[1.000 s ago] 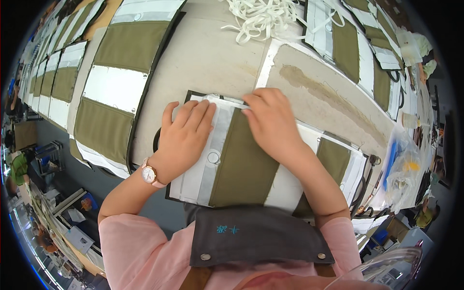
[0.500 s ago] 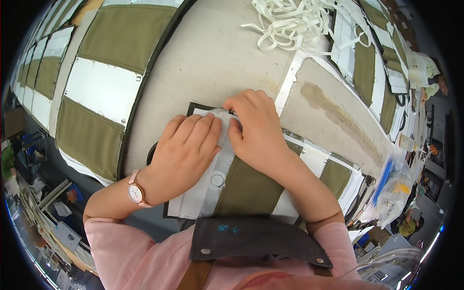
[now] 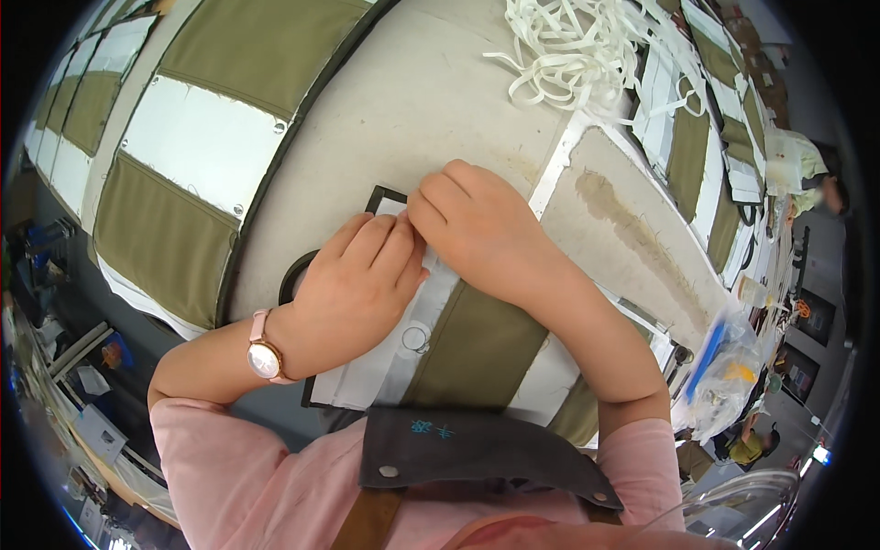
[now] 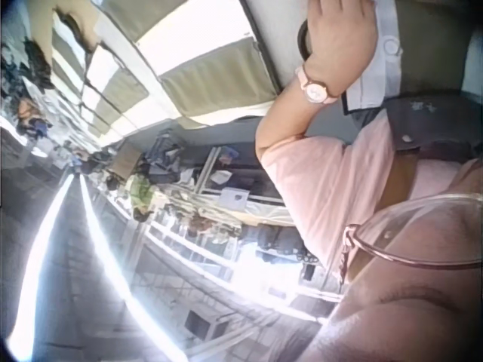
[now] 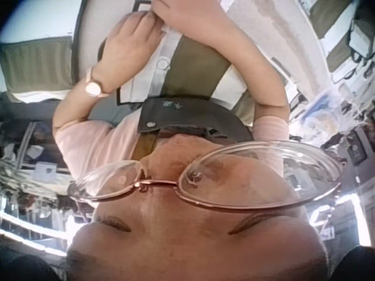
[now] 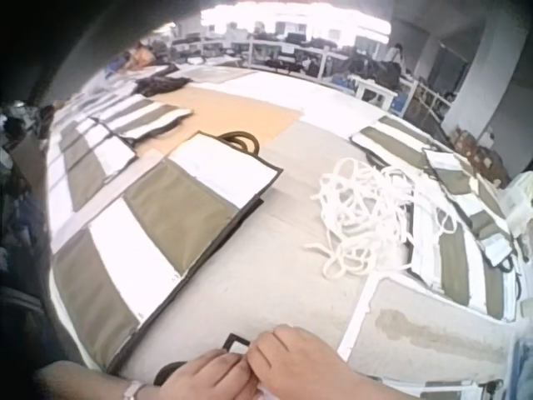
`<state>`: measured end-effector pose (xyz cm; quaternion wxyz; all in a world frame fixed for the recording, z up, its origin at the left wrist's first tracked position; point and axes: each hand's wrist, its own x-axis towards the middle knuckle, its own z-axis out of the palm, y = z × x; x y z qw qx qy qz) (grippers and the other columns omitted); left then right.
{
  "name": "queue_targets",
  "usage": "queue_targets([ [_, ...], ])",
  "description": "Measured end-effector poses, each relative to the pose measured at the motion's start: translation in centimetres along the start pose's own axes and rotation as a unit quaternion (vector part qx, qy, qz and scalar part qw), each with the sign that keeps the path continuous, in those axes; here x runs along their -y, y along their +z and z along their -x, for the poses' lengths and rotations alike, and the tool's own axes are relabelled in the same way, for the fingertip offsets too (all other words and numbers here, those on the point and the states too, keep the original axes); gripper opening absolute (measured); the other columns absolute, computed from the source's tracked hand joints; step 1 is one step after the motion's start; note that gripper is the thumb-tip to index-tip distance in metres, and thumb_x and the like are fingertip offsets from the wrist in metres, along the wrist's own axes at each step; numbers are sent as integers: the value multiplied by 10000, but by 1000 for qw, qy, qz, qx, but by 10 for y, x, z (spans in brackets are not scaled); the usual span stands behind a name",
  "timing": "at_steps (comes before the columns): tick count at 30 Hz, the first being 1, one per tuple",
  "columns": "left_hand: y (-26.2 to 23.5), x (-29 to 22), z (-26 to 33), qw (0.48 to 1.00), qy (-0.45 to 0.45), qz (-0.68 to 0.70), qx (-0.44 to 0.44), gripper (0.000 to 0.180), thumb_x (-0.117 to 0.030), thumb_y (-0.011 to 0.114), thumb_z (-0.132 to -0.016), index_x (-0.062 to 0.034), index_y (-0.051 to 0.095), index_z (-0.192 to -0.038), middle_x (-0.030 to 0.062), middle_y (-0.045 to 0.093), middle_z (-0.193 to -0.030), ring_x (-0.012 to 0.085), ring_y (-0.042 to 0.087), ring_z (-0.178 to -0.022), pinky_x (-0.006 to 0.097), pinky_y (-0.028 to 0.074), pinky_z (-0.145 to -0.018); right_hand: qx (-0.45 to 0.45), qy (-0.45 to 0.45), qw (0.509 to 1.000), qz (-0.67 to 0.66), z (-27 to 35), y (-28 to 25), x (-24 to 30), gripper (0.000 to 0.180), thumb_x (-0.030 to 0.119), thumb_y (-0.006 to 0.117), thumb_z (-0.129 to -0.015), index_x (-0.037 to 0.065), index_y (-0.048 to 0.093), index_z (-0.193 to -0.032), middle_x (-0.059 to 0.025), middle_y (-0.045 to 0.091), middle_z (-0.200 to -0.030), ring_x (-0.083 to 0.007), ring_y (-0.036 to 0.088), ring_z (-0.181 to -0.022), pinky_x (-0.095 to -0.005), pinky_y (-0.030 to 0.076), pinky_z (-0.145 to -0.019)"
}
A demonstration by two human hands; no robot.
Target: The person attaches white elastic straps to the edges of green fabric bags using a hammer and metal fasteners. They position the strap, insert the fastener, and strike it with a hammer to secure it in place. The process is repeated for multiple bags on a workbench.
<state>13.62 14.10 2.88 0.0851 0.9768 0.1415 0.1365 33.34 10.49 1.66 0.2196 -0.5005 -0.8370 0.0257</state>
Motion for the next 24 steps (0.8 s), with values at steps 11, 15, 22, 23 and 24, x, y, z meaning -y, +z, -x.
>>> queue_targets([
  [11, 2, 1, 4, 999, 8, -47, -17, 390, -159, 720, -802, 59, 657, -1119, 175, 642, -1138, 311, 638, -1034, 369, 571, -845, -45, 77, 995, -40, 3, 4, 9, 111, 57, 656, -719, 54, 571, -790, -77, 524, -799, -251, 559, -795, -359, 479, -633],
  [15, 2, 1, 4, 999, 7, -36, -19, 352, -154, 714, -805, 53, 655, -1084, 190, 650, -1120, 313, 652, -1015, 363, 578, -821, 4, -9, 1000, 16, -3, -2, 4, 102, 66, 655, -715, 59, 575, -779, -76, 521, -786, -236, 562, -800, -346, 484, -633],
  [22, 5, 3, 2, 999, 6, -40, -36, 345, -129, 724, -775, 41, 658, -1067, 183, 668, -1098, 293, 663, -981, 347, 581, -789, -39, 211, 976, -39, -6, 16, 21, 123, 84, 686, -727, 58, 584, -789, -82, 541, -787, -253, 569, -814, -364, 480, -674],
  [23, 6, 3, 1, 998, 3, -37, -42, 347, -124, 728, -768, 36, 661, -1069, 175, 672, -1099, 285, 665, -976, 344, 580, -782, -46, 223, 973, -35, -2, 15, 22, 123, 77, 690, -744, 55, 591, -814, -84, 545, -805, -261, 564, -823, -373, 470, -700],
  [24, 4, 4, 2, 999, -8, -22, -45, 343, -118, 729, -767, 29, 664, -1070, 161, 676, -1103, 273, 666, -972, 340, 580, -778, -56, 235, 970, -34, 2, 15, 22, 125, 69, 693, -761, 53, 598, -840, -86, 549, -824, -270, 559, -833, -382, 460, -725],
])
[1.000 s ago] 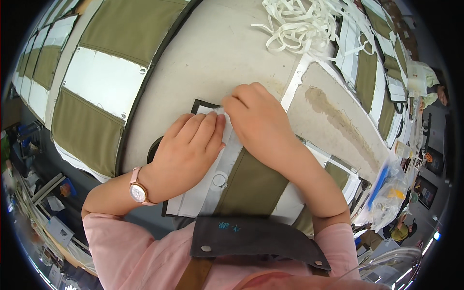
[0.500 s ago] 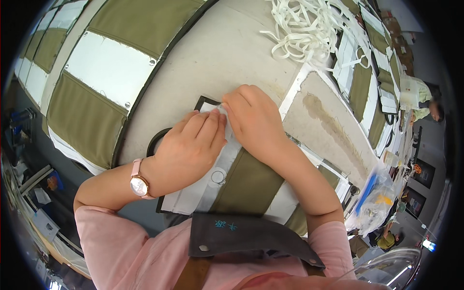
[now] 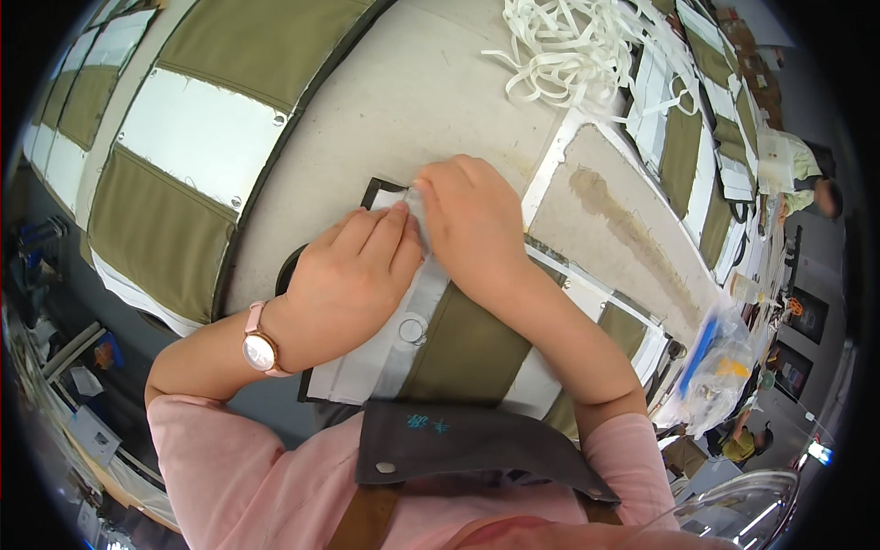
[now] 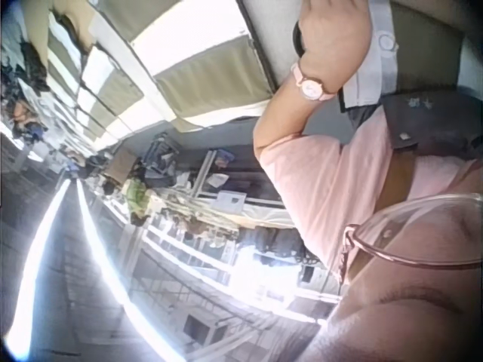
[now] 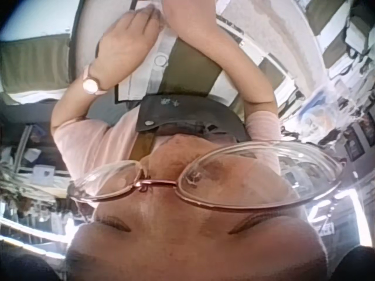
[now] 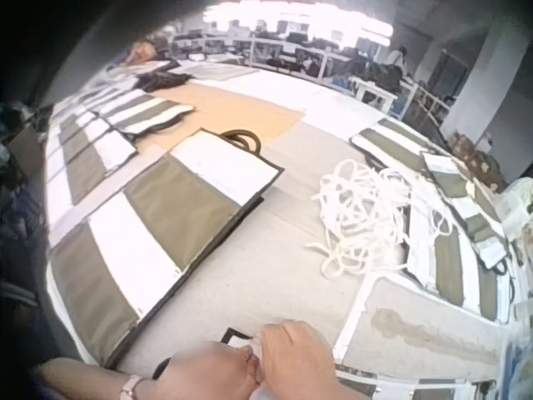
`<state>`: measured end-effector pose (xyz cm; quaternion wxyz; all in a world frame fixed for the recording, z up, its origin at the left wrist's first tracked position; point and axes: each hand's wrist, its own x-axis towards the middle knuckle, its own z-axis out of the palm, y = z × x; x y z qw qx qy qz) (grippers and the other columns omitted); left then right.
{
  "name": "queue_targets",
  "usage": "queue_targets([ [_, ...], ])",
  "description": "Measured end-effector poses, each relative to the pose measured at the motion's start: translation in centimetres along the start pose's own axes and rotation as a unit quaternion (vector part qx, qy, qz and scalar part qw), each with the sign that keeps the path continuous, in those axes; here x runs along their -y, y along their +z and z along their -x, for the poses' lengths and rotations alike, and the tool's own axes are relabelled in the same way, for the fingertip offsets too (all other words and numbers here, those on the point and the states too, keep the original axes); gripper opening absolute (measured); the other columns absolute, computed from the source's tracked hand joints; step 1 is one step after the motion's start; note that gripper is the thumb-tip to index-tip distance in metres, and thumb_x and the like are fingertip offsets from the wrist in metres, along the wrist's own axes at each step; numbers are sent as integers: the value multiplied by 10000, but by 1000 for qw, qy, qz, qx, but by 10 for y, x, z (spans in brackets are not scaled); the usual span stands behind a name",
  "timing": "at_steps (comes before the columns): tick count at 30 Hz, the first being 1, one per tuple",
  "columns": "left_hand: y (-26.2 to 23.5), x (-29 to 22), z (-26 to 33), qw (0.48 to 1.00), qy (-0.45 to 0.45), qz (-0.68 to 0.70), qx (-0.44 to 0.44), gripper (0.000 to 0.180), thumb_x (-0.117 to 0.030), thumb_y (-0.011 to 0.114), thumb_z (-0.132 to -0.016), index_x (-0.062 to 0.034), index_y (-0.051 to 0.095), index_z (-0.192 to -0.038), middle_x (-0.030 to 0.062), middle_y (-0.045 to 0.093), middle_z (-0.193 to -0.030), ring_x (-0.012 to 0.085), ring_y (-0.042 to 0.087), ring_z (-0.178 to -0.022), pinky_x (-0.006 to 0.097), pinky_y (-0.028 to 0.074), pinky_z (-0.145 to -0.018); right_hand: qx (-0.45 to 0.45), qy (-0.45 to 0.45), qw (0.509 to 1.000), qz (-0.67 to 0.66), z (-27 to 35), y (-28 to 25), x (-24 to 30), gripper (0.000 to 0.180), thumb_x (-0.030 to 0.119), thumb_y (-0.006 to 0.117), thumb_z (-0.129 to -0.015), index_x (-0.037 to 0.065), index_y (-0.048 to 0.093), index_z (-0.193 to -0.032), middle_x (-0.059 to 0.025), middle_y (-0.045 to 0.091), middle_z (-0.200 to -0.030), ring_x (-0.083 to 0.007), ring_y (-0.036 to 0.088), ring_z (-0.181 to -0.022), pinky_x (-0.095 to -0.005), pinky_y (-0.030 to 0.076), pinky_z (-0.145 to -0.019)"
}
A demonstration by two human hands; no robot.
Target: The person attaches white elastic straps to the edges of green fabric bags using a hammer and metal fasteners. They position the strap, insert the fastener, and strike it with a hammer to secure it in place. The process is repeated for multiple bags on a workbench.
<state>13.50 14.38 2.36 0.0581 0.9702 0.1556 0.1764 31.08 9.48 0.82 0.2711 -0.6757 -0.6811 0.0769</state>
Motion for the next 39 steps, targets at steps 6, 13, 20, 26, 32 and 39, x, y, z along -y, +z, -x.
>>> queue_targets([
  [6, -13, 8, -2, 999, -21, 31, 27, 321, -90, 729, -771, -2, 675, -1075, 99, 679, -1103, 242, 668, -956, 342, 569, -768, -13, 46, 996, -82, 27, -14, -4, 177, 18, 697, -817, 58, 622, -972, -86, 539, -928, -296, 519, -881, -406, 408, -800],
  [13, -29, 23, -11, 986, -45, 110, 115, 297, -56, 718, -799, -11, 645, -1083, 101, 628, -1089, 274, 659, -925, 367, 553, -767, -16, 56, 992, -109, 19, -12, 3, 185, -41, 661, -802, 44, 619, -961, -95, 530, -920, -299, 514, -871, -408, 418, -802],
  [20, -26, 45, -29, 955, -136, 218, 149, 332, -7, 691, -841, -37, 601, -1160, 103, 614, -974, 263, 658, -846, 358, 541, -742, -31, 6, 993, -111, 21, -10, -2, 210, -52, 663, -738, 34, 630, -926, -94, 540, -912, -296, 521, -855, -392, 450, -753],
  [26, -24, 50, -33, 949, -127, 237, 162, 357, 7, 692, -845, -44, 604, -1187, 96, 606, -935, 252, 649, -798, 345, 544, -733, -53, -23, 991, -124, 20, -2, -2, 262, -38, 633, -725, 17, 658, -980, -83, 555, -924, -286, 529, -853, -385, 469, -776],
  [32, -26, 52, -38, 934, -150, 269, 184, 342, 19, 682, -846, -69, 640, -1174, 98, 615, -955, 258, 648, -815, 348, 547, -751, -23, -36, 992, -116, 22, -7, -2, 301, -34, 615, -722, 7, 675, -1014, -74, 555, -937, -273, 525, -897, -374, 475, -821],
  [39, -26, 59, -37, 947, -92, 251, 180, 304, 13, 684, -844, -64, 666, -1138, 106, 632, -980, 284, 639, -822, 358, 536, -751, -15, -63, 995, -81, 23, -5, -3, 292, 23, 617, -741, -3, 675, -1026, -68, 543, -958, -259, 513, -915, -373, 470, -826],
])
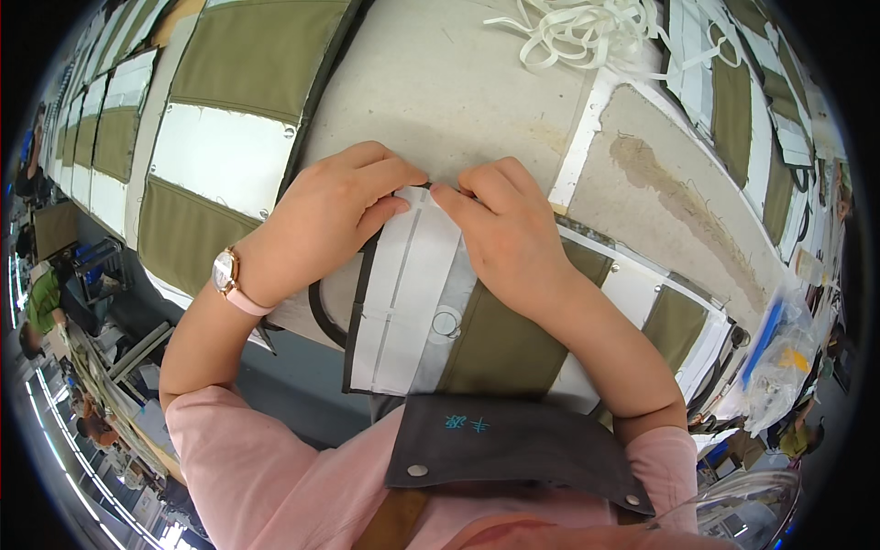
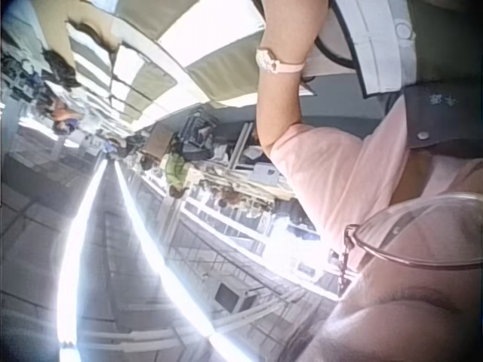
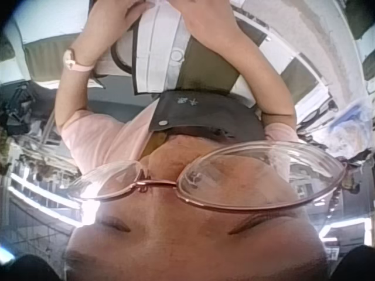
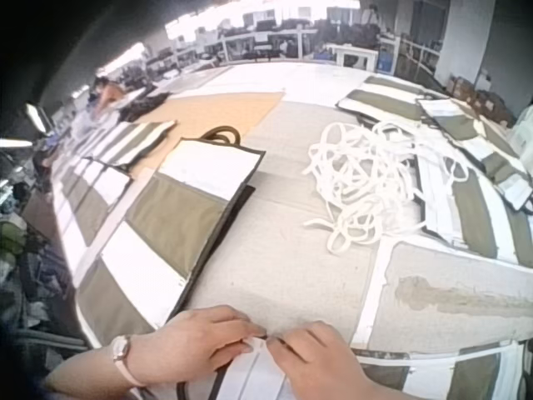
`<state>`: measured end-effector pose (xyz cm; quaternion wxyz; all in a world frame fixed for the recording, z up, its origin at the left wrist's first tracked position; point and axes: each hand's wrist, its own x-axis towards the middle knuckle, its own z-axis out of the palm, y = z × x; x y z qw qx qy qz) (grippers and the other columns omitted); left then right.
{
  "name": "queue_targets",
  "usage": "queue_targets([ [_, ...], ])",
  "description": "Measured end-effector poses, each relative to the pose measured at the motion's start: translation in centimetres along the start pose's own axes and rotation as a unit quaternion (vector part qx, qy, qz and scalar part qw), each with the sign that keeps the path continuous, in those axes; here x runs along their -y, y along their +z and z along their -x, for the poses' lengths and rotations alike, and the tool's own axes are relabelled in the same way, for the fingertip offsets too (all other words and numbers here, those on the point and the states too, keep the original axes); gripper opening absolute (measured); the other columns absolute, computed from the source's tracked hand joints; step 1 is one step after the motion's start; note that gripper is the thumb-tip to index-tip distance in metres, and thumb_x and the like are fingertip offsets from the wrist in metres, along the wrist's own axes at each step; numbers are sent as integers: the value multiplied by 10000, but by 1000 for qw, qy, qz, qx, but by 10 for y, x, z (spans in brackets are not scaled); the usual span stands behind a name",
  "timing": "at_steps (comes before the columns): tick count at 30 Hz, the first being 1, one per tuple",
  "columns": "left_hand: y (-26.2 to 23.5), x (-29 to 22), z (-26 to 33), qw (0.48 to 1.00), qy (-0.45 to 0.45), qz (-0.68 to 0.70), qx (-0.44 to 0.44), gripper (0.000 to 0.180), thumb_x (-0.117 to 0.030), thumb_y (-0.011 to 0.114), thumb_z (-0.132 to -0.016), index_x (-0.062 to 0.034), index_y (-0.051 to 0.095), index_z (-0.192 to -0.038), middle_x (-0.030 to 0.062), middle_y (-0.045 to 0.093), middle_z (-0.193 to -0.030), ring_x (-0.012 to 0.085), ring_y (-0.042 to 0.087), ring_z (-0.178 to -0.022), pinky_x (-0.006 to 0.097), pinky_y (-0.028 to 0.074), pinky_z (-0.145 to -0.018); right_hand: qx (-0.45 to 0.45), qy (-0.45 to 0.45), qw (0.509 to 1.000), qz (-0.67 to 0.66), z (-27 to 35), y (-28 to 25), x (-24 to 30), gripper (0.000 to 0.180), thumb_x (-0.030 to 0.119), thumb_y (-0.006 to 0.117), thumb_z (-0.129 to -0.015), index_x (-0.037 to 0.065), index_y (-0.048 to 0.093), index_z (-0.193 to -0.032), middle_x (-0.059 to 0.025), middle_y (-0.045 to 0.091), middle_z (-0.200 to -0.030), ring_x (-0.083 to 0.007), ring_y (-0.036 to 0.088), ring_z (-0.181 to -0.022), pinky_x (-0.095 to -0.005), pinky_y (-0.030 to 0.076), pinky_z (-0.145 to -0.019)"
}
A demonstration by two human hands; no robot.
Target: The person attaches white elastic straps to the edges of green fabric bags using a hammer and metal fasteners. They position the strap, insert the fastener, and strike it with a hammer to secure it in place. The process is repeated for multiple bags on a workbench.
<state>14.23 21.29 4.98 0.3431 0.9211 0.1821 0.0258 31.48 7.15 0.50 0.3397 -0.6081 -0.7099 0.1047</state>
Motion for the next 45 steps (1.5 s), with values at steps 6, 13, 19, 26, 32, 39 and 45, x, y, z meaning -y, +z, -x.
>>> queue_targets([
  [6, 7, -3, 7, 996, 29, -83, -33, 261, -11, 718, -818, -49, 700, -1075, 99, 636, -991, 261, 646, -846, 360, 545, -719, 1, -24, 999, 27, -1, 1, -1, 295, 60, 630, -739, -15, 671, -1022, -67, 541, -959, -249, 507, -899, -359, 464, -806],
  [13, 15, -14, 17, 971, 76, -210, -90, 290, -24, 744, -761, -16, 700, -1048, 95, 650, -1050, 262, 651, -937, 369, 550, -783, -4, -39, 997, 72, -3, 1, 3, 308, 79, 655, -722, -15, 685, -1014, -62, 538, -937, -241, 507, -881, -349, 453, -765],
  [19, 20, -16, 20, 955, 116, -261, -81, 344, -112, 740, -765, 25, 673, -1073, 121, 662, -1134, 278, 641, -1046, 398, 517, -881, -19, -30, 996, 84, -3, 3, 6, 294, 74, 658, -721, -2, 678, -1005, -71, 534, -927, -246, 508, -863, -358, 449, -740],
  [26, 27, -32, 29, 951, 78, -298, -35, 577, -369, 700, -814, -113, 627, -1326, 161, 616, -1223, 305, 601, -1110, 426, 472, -935, -50, 45, 998, 12, 12, -5, 1, 253, -14, 646, -722, 18, 627, -972, -102, 533, -933, -275, 525, -862, -379, 456, -763],
  [32, 31, -35, 28, 956, 50, -285, -44, 598, -430, 673, -838, -172, 614, -1374, 147, 583, -1222, 306, 576, -1110, 425, 465, -935, -50, 83, 995, -24, 9, -9, 2, 282, -98, 643, -757, 13, 672, -1015, -112, 577, -906, -298, 551, -821, -395, 469, -709],
  [39, 25, -30, 23, 964, 53, -259, -28, 570, -347, 725, -821, -160, 620, -1350, 124, 588, -1178, 303, 581, -1079, 414, 473, -920, -14, -7, 1000, 16, 11, -11, -6, 278, 8, 634, -701, -3, 656, -978, -80, 539, -918, -264, 526, -859, -370, 460, -764],
  [45, 27, -28, 22, 968, 46, -243, -46, 577, -302, 748, -808, -71, 610, -1318, 117, 598, -1155, 289, 590, -1065, 403, 478, -908, -11, -43, 995, 86, 9, -11, -2, 263, 70, 644, -687, -6, 663, -938, -68, 534, -896, -236, 514, -843, -353, 449, -722],
])
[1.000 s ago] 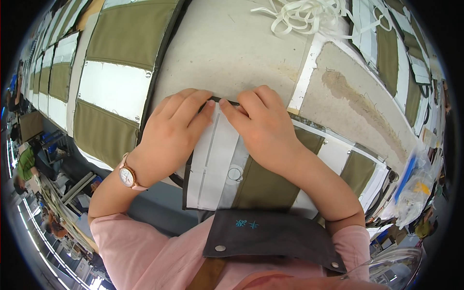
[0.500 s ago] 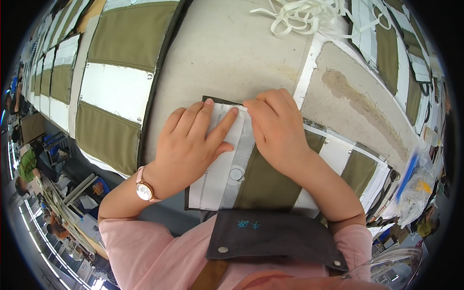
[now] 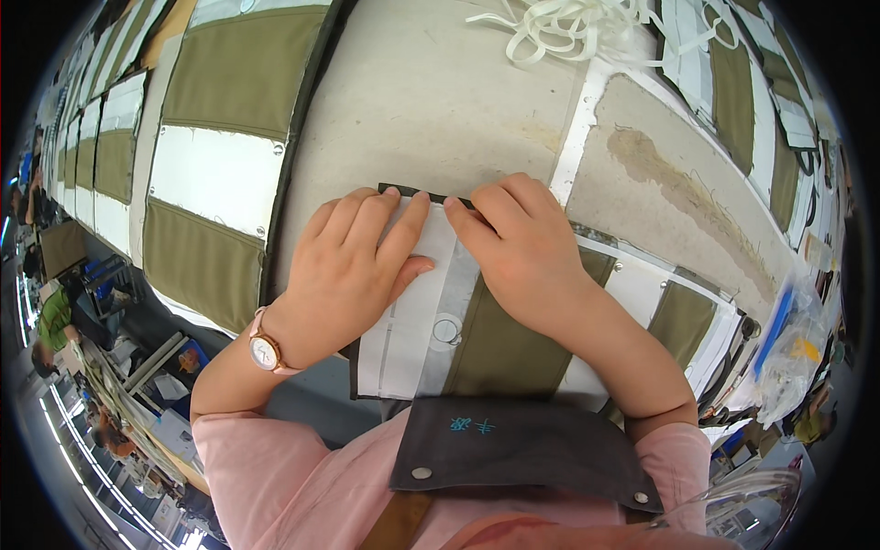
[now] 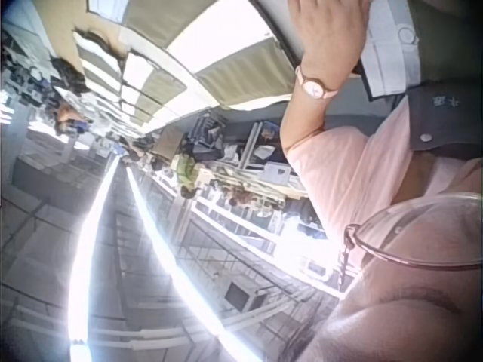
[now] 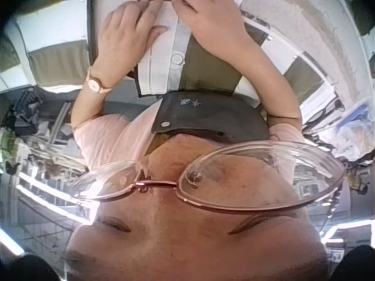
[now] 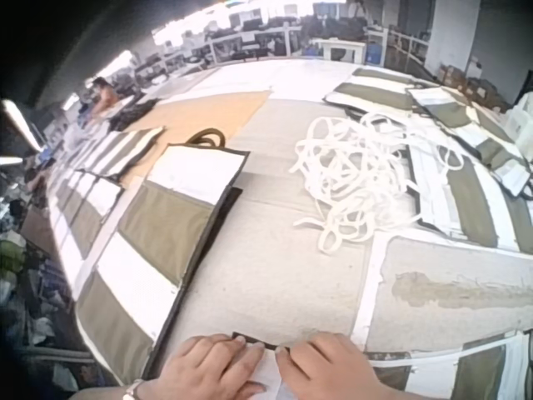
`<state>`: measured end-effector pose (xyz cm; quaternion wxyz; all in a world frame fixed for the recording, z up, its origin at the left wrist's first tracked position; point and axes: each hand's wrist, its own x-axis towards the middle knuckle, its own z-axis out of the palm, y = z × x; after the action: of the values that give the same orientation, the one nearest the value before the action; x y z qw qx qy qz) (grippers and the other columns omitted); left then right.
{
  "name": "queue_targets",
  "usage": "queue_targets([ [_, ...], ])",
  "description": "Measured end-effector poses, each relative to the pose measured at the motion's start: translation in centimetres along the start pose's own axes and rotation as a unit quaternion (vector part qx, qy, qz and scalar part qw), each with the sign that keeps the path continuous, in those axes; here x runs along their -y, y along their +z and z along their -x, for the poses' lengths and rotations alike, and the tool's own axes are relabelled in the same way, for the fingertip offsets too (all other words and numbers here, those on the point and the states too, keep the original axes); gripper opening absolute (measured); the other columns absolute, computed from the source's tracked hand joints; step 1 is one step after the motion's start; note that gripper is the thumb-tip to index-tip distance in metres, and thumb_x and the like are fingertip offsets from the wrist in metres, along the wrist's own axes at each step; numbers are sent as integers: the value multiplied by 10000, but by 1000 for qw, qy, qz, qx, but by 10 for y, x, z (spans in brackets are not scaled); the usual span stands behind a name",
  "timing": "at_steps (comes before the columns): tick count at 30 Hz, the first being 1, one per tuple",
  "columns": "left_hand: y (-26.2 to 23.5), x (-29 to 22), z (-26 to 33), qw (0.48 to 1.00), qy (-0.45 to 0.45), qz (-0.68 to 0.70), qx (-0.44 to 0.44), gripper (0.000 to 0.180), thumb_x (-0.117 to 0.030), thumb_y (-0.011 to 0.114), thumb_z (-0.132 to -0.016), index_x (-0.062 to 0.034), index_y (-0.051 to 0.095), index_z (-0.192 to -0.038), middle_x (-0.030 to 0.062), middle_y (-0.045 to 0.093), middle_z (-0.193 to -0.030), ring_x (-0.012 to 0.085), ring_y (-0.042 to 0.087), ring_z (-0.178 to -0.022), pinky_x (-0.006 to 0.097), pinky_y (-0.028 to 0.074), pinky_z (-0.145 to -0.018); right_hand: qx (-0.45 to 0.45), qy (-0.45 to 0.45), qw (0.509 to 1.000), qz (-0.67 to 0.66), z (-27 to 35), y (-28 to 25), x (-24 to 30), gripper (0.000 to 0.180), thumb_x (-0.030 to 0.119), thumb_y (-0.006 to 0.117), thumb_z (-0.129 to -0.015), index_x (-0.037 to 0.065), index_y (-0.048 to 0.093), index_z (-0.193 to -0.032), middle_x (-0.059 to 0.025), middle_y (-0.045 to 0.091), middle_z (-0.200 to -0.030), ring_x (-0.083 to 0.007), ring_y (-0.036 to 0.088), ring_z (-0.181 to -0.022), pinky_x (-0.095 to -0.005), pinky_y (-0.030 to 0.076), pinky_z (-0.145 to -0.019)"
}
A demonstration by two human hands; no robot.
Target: The person attaches white elastic straps to the edges of green fabric bags using a hammer and metal fasteners. They position the strap, insert the fastener, and strike it with a hammer to secure it in place. The process is repeated for multiple bags on a workbench.
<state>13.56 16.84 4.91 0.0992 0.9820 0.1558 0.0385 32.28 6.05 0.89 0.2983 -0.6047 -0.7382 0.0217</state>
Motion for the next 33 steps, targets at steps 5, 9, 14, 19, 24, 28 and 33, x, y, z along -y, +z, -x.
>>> queue_targets([
  [5, -2, -2, -2, 999, 5, -38, 14, 578, -290, 753, -806, -24, 607, -1297, 101, 610, -1131, 274, 600, -1039, 393, 480, -907, -3, -3, 1000, 22, 0, 1, 2, 256, 90, 661, -674, -3, 671, -912, -58, 523, -878, -227, 495, -811, -344, 425, -686],
  [9, 3, -4, -5, 999, -2, -51, 1, 515, -253, 759, -804, -2, 633, -1236, 100, 621, -1101, 270, 612, -1003, 394, 496, -877, -18, 5, 999, 44, -1, 5, 8, 235, 96, 674, -671, -1, 685, -885, -45, 513, -867, -222, 489, -807, -340, 414, -679],
  [14, 2, 0, -5, 999, 4, -37, -8, 397, -167, 775, -785, 5, 663, -1124, 115, 631, -1090, 273, 626, -970, 393, 521, -830, -26, 24, 997, 65, -3, 9, 11, 217, 102, 692, -678, 8, 698, -873, -36, 510, -860, -218, 489, -807, -342, 410, -679],
  [19, -5, 18, -6, 997, -32, 61, -37, 321, -44, 774, -775, -28, 664, -1075, 130, 634, -1102, 280, 636, -934, 370, 529, -793, -37, 8, 999, 30, 3, 7, 6, 232, 102, 696, -696, 31, 724, -915, -34, 513, -858, -214, 496, -820, -344, 404, -683],
  [24, -12, 22, -28, 905, -249, 342, 50, 227, -46, 773, -793, -27, 696, -1006, 107, 652, -915, 259, 599, -755, 352, 499, -690, -39, 16, 999, 25, 1, 9, 5, 240, 100, 691, -712, 29, 730, -938, -34, 506, -853, -217, 493, -826, -345, 401, -691],
  [28, -9, 25, -32, 950, -152, 268, 42, 117, -67, 771, -810, -22, 727, -908, 83, 613, -775, 223, 555, -701, 334, 453, -629, -70, 2, 997, 16, 5, 16, 2, 247, 100, 691, -696, 25, 725, -928, -36, 501, -851, -222, 485, -820, -348, 399, -693],
  [33, -2, 23, -27, 933, -173, 316, 6, 62, -30, 743, -842, 0, 728, -893, 65, 599, -795, 146, 521, -658, 266, 422, -593, -68, 12, 997, 31, 4, 14, 6, 172, 96, 697, -705, 32, 719, -863, -36, 501, -839, -221, 482, -810, -353, 393, -681],
])
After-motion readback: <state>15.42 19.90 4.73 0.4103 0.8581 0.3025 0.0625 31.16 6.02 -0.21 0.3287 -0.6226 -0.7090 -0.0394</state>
